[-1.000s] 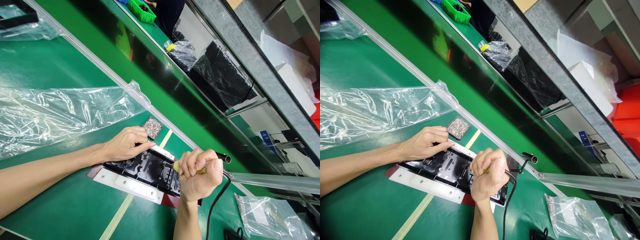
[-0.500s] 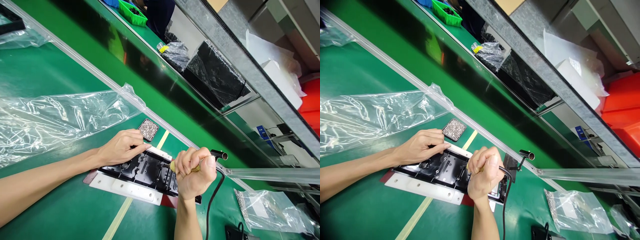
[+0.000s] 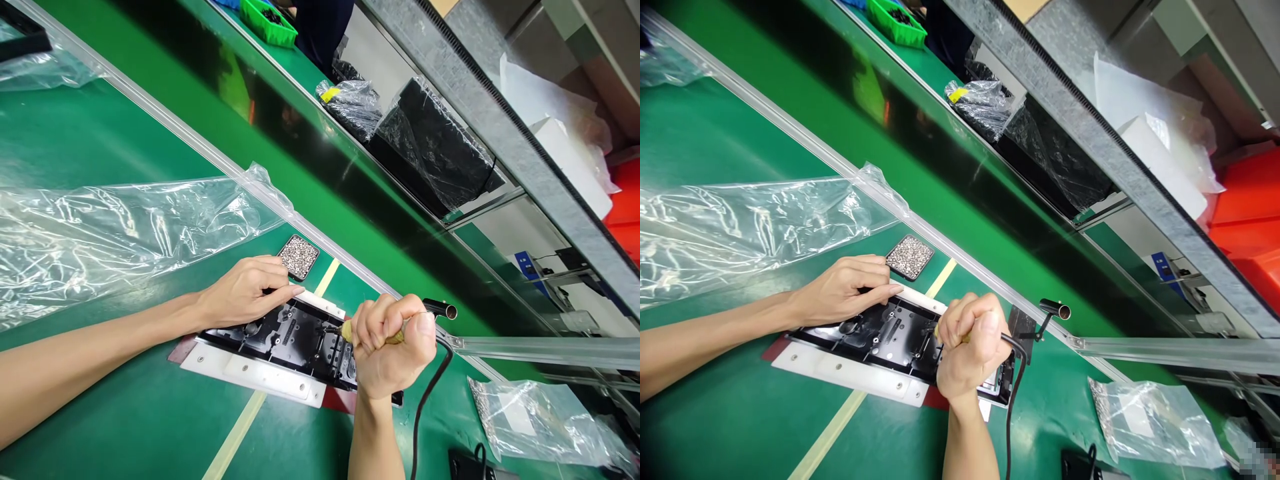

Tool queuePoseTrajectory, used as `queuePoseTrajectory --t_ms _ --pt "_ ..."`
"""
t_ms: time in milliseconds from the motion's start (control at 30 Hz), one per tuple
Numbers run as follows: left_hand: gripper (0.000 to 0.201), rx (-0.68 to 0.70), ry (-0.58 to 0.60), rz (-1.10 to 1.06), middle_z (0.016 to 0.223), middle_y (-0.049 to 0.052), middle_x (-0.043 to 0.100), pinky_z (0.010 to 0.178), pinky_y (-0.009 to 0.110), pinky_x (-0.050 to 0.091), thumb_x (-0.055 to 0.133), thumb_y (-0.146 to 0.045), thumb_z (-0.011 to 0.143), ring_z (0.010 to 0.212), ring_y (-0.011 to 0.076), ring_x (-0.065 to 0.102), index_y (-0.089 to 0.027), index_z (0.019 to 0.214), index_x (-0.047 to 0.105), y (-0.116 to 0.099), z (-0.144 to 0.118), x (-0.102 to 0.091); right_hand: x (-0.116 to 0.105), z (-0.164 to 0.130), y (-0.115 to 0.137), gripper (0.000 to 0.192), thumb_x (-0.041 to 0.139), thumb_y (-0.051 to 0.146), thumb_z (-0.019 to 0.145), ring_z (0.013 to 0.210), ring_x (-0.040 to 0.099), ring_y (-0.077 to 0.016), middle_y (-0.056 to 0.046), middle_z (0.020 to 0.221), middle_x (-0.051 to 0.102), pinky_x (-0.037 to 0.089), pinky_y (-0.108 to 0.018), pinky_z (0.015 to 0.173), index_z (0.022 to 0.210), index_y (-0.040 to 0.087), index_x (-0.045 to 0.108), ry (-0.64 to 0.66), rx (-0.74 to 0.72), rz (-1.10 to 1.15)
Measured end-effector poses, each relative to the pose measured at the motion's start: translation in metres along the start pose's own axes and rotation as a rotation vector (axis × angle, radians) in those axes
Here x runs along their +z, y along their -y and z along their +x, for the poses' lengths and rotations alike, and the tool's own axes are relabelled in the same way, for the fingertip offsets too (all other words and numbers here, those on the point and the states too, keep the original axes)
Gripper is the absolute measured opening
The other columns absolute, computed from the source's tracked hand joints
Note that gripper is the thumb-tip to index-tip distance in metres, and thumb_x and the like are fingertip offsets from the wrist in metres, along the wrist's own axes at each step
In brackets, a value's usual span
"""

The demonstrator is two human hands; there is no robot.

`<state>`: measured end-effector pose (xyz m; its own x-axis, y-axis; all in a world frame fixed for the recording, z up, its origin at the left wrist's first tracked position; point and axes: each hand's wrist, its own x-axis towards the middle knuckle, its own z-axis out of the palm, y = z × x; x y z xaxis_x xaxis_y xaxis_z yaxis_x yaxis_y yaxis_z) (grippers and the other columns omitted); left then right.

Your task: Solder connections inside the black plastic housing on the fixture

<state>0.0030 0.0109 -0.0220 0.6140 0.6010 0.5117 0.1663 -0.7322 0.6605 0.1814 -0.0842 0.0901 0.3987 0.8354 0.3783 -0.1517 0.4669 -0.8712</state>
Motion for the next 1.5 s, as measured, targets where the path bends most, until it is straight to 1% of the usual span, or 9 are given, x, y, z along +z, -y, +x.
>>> queuePoseTrajectory --t_ms 533,767,1133,1300,1500 --pt "0.050 0.012 -0.013 -0.002 0.060 -0.002 0.042 0.071 0.034 0.036 0.056 -0.027 0.110 0.063 0.0123 0.038 -0.015 0.062 0.046 0.0001 -0.0001 0.0001 0.0003 -0.0005 0.0009 0.052 0.055 0.045 0.099 0.037 0.022 -0.0050 0.007 0.046 0.025 0.029 -0.015 0.035 0.060 0.017 0.035 0.002 0.019 0.001" --pt "0.050 0.009 -0.018 0.006 0.060 -0.002 0.042 0.071 0.034 0.036 0.056 -0.028 0.109 0.063 0.0126 0.038 -0.015 0.062 0.047 0.0003 -0.0008 0.0004 0.0011 -0.0002 0.0015 0.051 0.051 0.043 0.100 0.036 0.022 -0.0051 0.007 0.046 0.024 0.029 -0.015 0.034 0.060 0.017 0.034 0.004 0.015 -0.007" --pt "0.050 0.021 -0.029 0.001 0.059 -0.001 0.043 0.070 0.034 0.036 0.055 -0.027 0.109 0.062 0.0132 0.038 -0.015 0.061 0.047 -0.0010 0.0011 -0.0003 0.0017 -0.0004 0.0020 0.051 0.051 0.044 0.100 0.036 0.022 -0.0055 0.007 0.046 0.024 0.030 -0.015 0.035 0.060 0.017 0.033 0.005 0.007 -0.017" --pt "0.049 0.013 -0.016 0.000 0.060 -0.001 0.044 0.071 0.034 0.036 0.056 -0.027 0.109 0.063 0.0132 0.039 -0.015 0.062 0.048 0.0006 -0.0002 0.0007 0.0011 -0.0010 0.0017 0.050 0.049 0.042 0.100 0.036 0.021 -0.0053 0.007 0.046 0.023 0.029 -0.015 0.034 0.060 0.017 0.032 0.002 0.019 -0.014" --pt "0.050 0.012 -0.018 -0.004 0.059 -0.002 0.042 0.071 0.034 0.036 0.056 -0.027 0.109 0.062 0.0127 0.038 -0.015 0.062 0.045 0.0001 0.0003 0.0004 0.0007 -0.0008 0.0011 0.050 0.048 0.042 0.101 0.036 0.021 -0.0054 0.007 0.046 0.023 0.030 -0.014 0.035 0.060 0.017 0.033 0.011 0.013 -0.010"
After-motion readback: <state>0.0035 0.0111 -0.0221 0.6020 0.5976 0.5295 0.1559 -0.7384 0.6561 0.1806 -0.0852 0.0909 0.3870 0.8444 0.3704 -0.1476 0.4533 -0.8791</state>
